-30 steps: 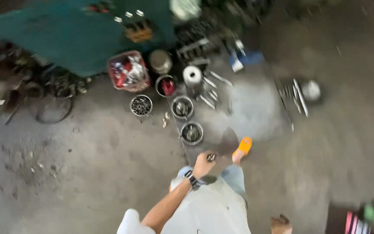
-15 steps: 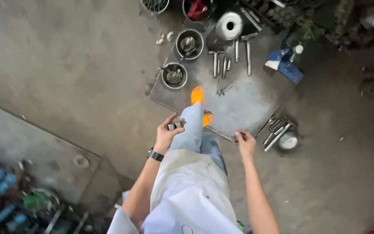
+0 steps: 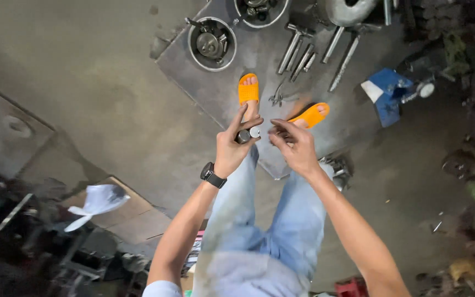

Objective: The person walks to a metal lathe and repeatedly uses a hammer to strike a cylindrical metal part mounted on the lathe. After several strikes, the person walks away and picks up a metal rod from the floor, then places it among other metal parts on a nearby table.

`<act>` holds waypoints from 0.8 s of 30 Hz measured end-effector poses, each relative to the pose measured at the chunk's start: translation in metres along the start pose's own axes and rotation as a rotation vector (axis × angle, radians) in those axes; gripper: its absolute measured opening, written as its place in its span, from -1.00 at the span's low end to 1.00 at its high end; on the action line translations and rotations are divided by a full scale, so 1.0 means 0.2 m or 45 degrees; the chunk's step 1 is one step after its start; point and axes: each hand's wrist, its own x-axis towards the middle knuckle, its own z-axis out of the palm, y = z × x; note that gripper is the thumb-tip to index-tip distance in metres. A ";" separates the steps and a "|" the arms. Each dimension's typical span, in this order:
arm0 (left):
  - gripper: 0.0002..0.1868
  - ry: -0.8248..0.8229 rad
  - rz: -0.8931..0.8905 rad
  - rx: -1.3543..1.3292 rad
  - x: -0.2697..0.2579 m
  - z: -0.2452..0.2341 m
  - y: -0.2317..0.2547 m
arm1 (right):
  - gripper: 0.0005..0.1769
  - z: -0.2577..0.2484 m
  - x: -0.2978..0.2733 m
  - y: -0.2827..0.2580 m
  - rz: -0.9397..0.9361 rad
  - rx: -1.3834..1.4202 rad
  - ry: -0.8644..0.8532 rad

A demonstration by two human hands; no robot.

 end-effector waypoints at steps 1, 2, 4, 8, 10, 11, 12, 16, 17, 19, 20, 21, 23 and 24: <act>-0.17 0.019 0.004 -0.009 0.04 0.04 -0.14 | -0.69 0.00 0.10 0.08 -0.008 -0.011 -0.017; -0.17 0.015 -0.017 0.089 0.08 0.08 -0.27 | -0.62 -0.01 0.19 0.17 0.110 0.067 -0.117; -0.16 0.021 -0.034 0.179 0.17 0.15 -0.57 | -0.53 -0.01 0.37 0.39 0.223 0.133 -0.225; -0.12 0.016 0.033 0.503 0.47 0.30 -1.18 | -0.51 -0.04 0.73 0.99 0.022 -0.055 -0.462; -0.10 0.057 0.138 0.677 0.60 0.36 -1.45 | -0.53 -0.03 0.91 1.25 -0.075 -0.139 -0.524; -0.12 0.017 0.098 0.563 0.66 0.39 -1.57 | -0.55 -0.02 1.00 1.36 -0.109 -0.169 -0.510; -0.14 -0.023 0.060 0.449 0.71 0.42 -1.67 | -0.58 -0.02 1.07 1.46 -0.142 -0.198 -0.495; -0.06 0.019 0.167 0.447 0.91 0.46 -1.95 | -0.47 -0.02 1.31 1.75 -0.184 -0.117 -0.477; -0.04 0.045 0.190 0.433 0.94 0.46 -2.00 | -0.52 -0.02 1.35 1.75 -0.247 -0.124 -0.477; -0.01 0.085 0.231 0.423 0.98 0.46 -2.07 | -0.56 -0.01 1.41 1.77 -0.333 -0.135 -0.480; -0.01 0.097 0.249 0.362 1.00 0.46 -2.10 | -0.63 0.00 1.44 1.79 -0.363 -0.172 -0.501; -0.02 0.102 0.267 0.298 1.01 0.46 -2.12 | -0.71 -0.01 1.46 1.80 -0.388 -0.211 -0.516; -0.02 0.107 0.296 0.263 1.01 0.46 -2.16 | -0.70 0.01 1.47 1.80 -0.399 -0.245 -0.522; -0.02 0.105 0.309 0.228 1.01 0.46 -2.17 | -0.70 0.02 1.46 1.79 -0.393 -0.274 -0.531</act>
